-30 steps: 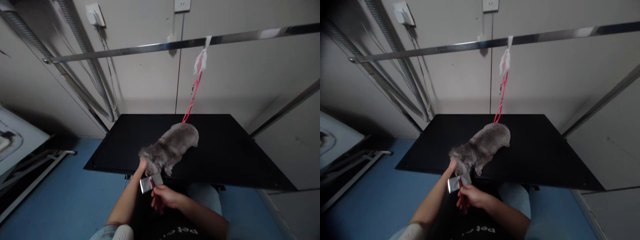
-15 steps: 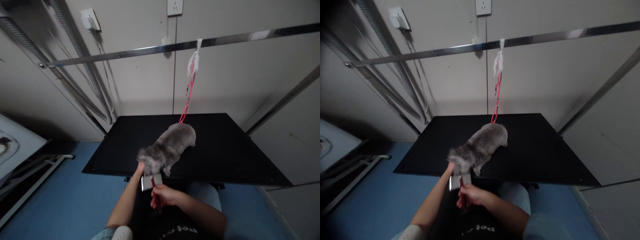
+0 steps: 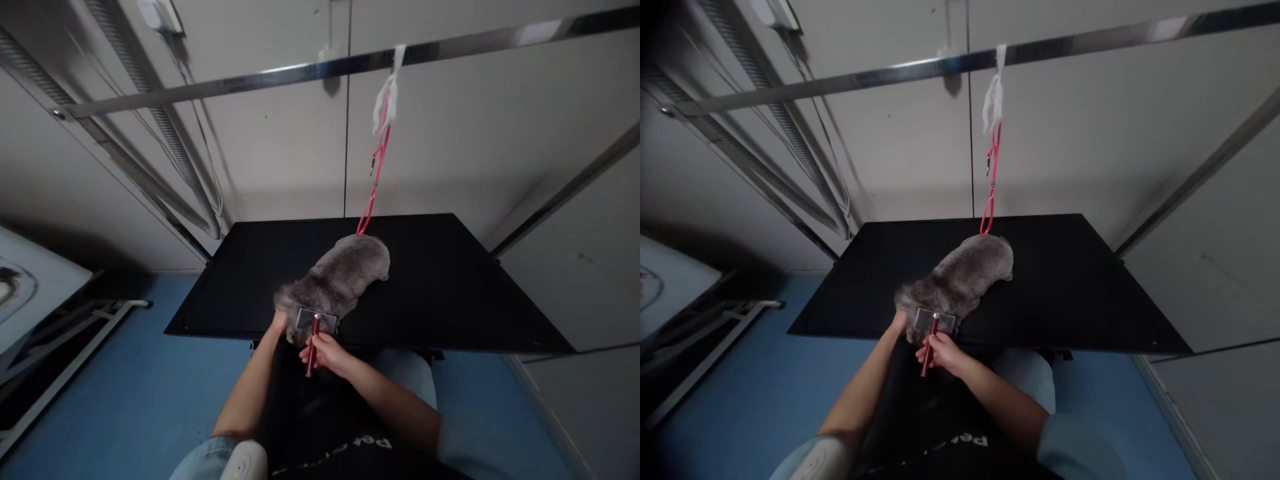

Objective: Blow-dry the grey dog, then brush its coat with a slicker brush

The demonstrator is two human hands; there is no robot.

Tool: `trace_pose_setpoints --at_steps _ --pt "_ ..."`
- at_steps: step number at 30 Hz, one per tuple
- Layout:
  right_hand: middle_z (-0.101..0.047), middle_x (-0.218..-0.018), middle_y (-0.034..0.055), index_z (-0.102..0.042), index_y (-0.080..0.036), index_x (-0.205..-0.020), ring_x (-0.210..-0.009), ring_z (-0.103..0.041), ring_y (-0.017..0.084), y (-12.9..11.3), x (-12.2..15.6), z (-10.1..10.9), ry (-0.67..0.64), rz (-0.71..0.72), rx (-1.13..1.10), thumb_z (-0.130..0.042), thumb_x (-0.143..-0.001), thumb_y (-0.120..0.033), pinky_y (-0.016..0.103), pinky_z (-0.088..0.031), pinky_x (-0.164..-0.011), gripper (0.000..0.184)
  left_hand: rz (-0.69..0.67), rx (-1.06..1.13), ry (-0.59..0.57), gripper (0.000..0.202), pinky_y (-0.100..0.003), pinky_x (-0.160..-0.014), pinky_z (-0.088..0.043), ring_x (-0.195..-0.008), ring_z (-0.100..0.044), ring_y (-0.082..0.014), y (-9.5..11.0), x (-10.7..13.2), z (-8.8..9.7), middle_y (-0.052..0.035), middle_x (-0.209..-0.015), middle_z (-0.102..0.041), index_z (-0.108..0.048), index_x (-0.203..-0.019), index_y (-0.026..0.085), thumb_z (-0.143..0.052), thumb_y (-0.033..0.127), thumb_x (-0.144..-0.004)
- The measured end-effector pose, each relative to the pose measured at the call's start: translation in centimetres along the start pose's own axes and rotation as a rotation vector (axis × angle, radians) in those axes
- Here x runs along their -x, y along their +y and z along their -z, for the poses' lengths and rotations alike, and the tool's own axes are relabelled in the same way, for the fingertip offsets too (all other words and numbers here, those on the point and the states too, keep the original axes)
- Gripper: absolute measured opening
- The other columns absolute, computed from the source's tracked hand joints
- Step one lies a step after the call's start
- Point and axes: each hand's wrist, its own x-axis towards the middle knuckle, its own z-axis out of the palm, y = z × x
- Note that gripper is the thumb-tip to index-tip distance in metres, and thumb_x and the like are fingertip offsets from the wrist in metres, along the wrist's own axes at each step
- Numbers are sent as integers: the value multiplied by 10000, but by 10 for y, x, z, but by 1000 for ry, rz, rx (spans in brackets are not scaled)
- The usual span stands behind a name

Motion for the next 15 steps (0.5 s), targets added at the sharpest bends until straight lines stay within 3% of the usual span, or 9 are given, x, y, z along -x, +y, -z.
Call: trace_pose_setpoints --at_steps 2,4,6,8,10,14,15 --pt "-693 -719 68 -471 -165 -881 -615 -655 160 7 4 5 -57 -104 23 -406 -899 -498 221 -369 -531 340 3 -15 -29 152 -377 -938 -433 -994 -599 -255 1 0 3 -98 -937 -687 -630 -823 165 -615 216 -680" --pt "-692 -704 82 -485 -153 -869 -603 -659 174 14 9 9 -200 -219 64 -424 -887 -499 224 -363 -523 351 16 -38 -78 167 -382 -899 -455 -926 -619 -258 2 -1 9 -87 -862 -699 -649 -767 168 -667 217 -609" --pt "-697 -721 84 -492 -151 -881 -606 -664 177 17 13 11 -242 -175 95 -452 -870 -501 217 -355 -507 353 25 -58 -136 183 -386 -869 -469 -870 -630 -260 2 2 18 -72 -789 -700 -661 -725 161 -696 244 -566" --pt "-695 -725 64 -477 -164 -894 -606 -660 162 16 15 12 -134 -51 119 -450 -866 -515 205 -351 -493 353 18 -68 -178 225 -386 -870 -467 -860 -631 -257 0 9 29 -70 -788 -698 -672 -736 149 -690 322 -593" --pt "-678 -671 29 -458 -179 -875 -557 -635 140 17 18 13 -43 -30 161 -429 -867 -526 198 -348 -476 348 -28 -89 -214 323 -385 -904 -448 -921 -622 -260 -4 22 40 -81 -877 -699 -681 -832 140 -681 392 -632" --pt "-616 -550 1 -527 -179 -798 -412 -532 111 38 41 21 -295 -295 353 -469 -847 -475 219 -342 -442 306 -209 -256 -302 659 -408 -1010 -366 -1129 -536 -293 -13 50 47 -112 -1168 -627 -613 -1131 163 -800 373 -535" --pt "-606 -544 -5 -537 -183 -800 -397 -506 104 43 49 24 -288 -301 396 -473 -847 -456 223 -332 -433 284 -242 -300 -326 700 -415 -1020 -356 -1146 -524 -300 -14 54 44 -116 -1194 -612 -603 -1153 169 -819 355 -513"
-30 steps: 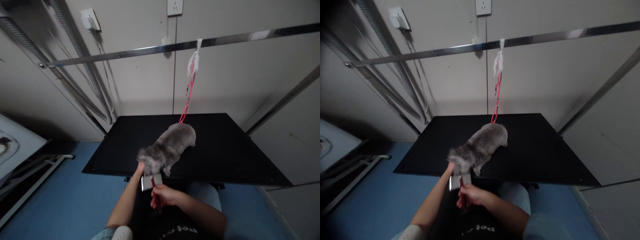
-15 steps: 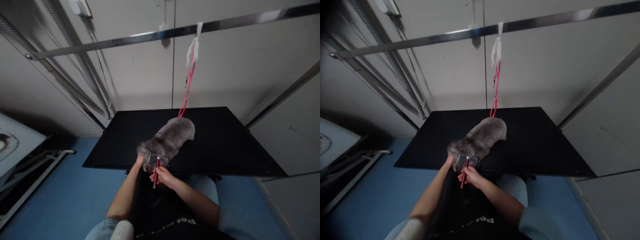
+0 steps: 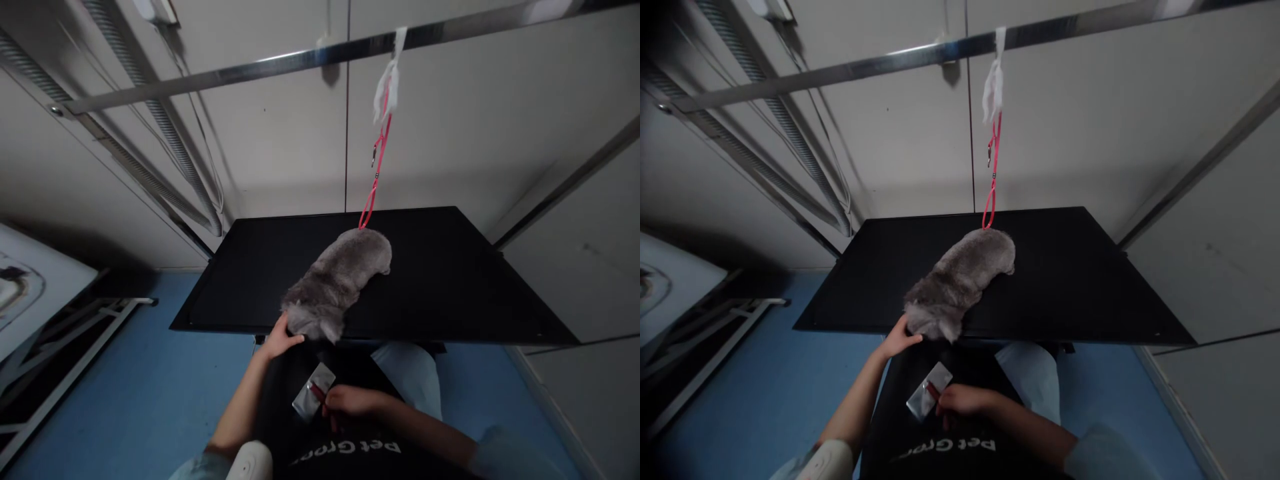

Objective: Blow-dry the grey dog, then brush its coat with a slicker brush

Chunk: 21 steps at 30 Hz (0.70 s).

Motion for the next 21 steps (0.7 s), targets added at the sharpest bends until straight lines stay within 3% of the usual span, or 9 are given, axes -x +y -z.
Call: trace_pose_setpoints --at_steps 3,6,10,14,17,19,21 --pt "-574 -542 -41 -497 -201 -885 -382 -429 83 11 20 0 367 114 61 -464 -843 -412 212 -277 -402 217 -22 -66 -69 605 -432 -1003 -380 -1086 -566 -295 4 -2 -17 -107 -1114 -647 -623 -1113 178 -802 330 -556" --pt "-596 -610 -48 -440 -202 -947 -397 -410 71 6 43 10 675 237 -12 -497 -783 -386 199 -263 -394 253 -55 -88 -161 486 -430 -997 -396 -1040 -595 -277 9 -8 -31 -87 -1068 -666 -641 -1083 199 -753 295 -619" --pt "-647 -753 -6 -451 -210 -914 -477 -502 87 -6 75 20 823 334 -272 -576 -683 -385 206 -327 -427 316 -151 -94 -192 516 -431 -1068 -323 -1131 -543 -285 18 -10 -44 -99 -1182 -611 -630 -1098 197 -755 245 -600" --pt "-662 -825 32 -519 -200 -943 -678 -613 149 -13 101 13 772 489 -417 -611 -661 -383 261 -445 -578 349 -23 121 -156 726 -449 -1046 -349 -1115 -548 -274 33 -11 -53 -125 -1182 -591 -495 -1212 147 -785 249 -555" --pt "-636 -782 1 -562 -210 -947 -710 -596 149 -25 108 5 914 656 -250 -704 -595 -306 276 -454 -650 392 108 262 -190 831 -417 -962 -428 -1028 -582 -249 47 -11 -52 -112 -1118 -608 -395 -1268 133 -776 238 -536" --pt "-611 -744 -12 -590 -214 -876 -669 -560 132 -40 104 4 1139 772 -101 -713 -618 -295 266 -444 -634 297 159 297 -178 840 -378 -904 -459 -977 -593 -233 56 -11 -48 -90 -1081 -616 -367 -1282 139 -749 207 -537" --pt "-591 -682 -18 -604 -210 -819 -599 -528 119 -64 94 9 1218 850 -69 -677 -674 -327 255 -430 -571 200 197 316 -172 780 -341 -849 -474 -926 -603 -213 66 -13 -43 -63 -1029 -628 -377 -1270 150 -702 180 -561"
